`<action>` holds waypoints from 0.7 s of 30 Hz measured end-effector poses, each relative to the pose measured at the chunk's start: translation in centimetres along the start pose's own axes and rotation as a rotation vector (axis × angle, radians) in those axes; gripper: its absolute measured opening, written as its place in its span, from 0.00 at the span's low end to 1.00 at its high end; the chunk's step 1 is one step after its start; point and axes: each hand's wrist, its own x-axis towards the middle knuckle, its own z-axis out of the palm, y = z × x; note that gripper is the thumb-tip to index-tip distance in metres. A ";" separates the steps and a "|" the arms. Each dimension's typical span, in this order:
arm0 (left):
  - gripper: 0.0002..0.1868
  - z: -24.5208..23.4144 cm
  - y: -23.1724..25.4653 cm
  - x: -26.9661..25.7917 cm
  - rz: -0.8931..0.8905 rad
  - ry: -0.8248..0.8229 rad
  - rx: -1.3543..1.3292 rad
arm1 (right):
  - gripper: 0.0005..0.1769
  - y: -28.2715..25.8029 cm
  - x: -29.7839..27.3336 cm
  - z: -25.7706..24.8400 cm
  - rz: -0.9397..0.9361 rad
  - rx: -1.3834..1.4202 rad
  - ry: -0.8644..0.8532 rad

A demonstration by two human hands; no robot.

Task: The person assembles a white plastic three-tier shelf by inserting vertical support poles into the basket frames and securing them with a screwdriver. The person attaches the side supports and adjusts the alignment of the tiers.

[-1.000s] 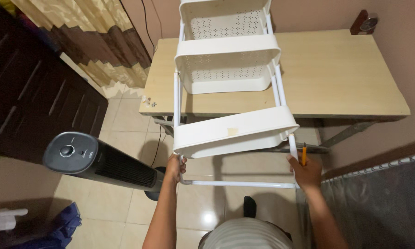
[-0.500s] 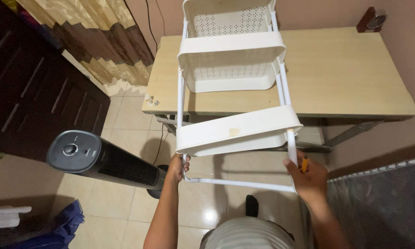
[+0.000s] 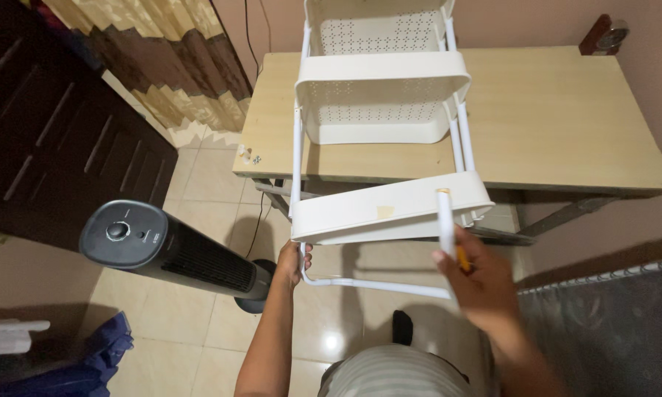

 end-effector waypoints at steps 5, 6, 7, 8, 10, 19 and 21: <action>0.12 0.6 1.4 -1.6 0.035 -0.040 -0.022 | 0.26 5.3 -0.8 -1.2 0.014 0.131 0.133; 0.12 0.8 1.9 -1.7 0.050 -0.053 -0.042 | 0.25 6.2 -0.9 -1.2 0.002 0.156 0.158; 0.13 0.9 2.7 -1.5 0.064 -0.037 -0.015 | 0.25 7.1 -0.9 -1.2 -0.011 0.181 0.184; 0.13 1.1 3.3 -1.5 0.073 -0.021 0.012 | 0.24 7.9 -1.0 -1.3 -0.020 0.204 0.209; 0.13 1.5 3.9 -1.8 0.091 -0.012 0.050 | 0.23 9.3 -0.7 -1.6 0.111 0.138 0.232; 0.13 2.8 4.5 -3.7 0.070 0.001 0.045 | 0.21 8.9 1.1 -2.7 0.186 0.070 0.224; 0.14 2.9 4.6 -3.8 0.064 0.027 0.059 | 0.19 7.7 1.4 -3.0 0.190 0.048 0.262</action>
